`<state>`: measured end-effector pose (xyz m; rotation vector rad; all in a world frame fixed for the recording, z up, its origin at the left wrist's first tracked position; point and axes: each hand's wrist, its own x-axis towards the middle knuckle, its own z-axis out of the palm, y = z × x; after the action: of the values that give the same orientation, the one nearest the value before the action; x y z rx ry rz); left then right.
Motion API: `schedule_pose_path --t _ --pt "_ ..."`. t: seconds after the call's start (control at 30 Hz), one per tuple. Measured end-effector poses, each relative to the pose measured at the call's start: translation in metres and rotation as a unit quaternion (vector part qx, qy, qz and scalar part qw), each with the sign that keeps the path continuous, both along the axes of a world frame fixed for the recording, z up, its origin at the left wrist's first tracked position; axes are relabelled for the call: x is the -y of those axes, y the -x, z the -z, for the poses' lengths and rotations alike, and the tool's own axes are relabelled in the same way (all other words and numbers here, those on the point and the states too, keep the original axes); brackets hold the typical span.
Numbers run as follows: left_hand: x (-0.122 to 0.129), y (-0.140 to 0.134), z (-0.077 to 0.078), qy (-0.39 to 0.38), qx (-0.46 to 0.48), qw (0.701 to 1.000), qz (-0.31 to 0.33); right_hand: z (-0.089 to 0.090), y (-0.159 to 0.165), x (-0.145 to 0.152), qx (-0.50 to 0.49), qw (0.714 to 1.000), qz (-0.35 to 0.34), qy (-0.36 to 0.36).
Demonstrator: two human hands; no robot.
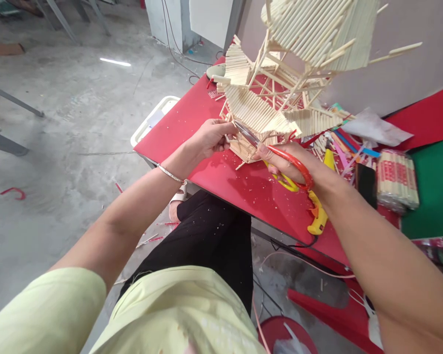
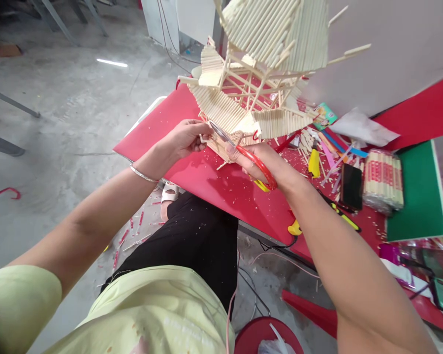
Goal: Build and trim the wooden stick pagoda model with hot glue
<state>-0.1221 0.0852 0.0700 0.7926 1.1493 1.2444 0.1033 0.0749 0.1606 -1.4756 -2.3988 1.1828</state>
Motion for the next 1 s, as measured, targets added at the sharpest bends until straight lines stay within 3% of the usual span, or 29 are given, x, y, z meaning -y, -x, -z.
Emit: schedule_pose_path --t 0.23,0.3,0.5,0.67,0.83,1.0 --pt "0.002 0.001 -0.004 -0.01 -0.001 1.0 0.01 0.002 0.006 0.0 0.019 0.999 0.028 -0.041" --pt "0.002 0.003 -0.002 -0.007 0.014 1.0 0.012 0.003 0.006 0.002 0.007 0.999 0.045 -0.021" --pt "0.005 0.001 0.006 -0.023 0.054 0.998 0.008 0.009 0.006 0.015 -0.088 0.985 0.071 0.127" --pt "0.012 -0.002 0.0 -0.016 0.052 0.998 0.016 0.016 0.005 0.015 -0.069 0.988 0.086 0.111" --pt "0.015 -0.004 -0.006 -0.017 0.058 0.998 0.028 0.013 0.008 0.014 -0.106 0.976 0.086 0.17" --pt "0.023 -0.004 -0.005 -0.042 0.063 0.996 0.044 0.019 0.012 0.013 -0.119 0.973 0.099 0.17"
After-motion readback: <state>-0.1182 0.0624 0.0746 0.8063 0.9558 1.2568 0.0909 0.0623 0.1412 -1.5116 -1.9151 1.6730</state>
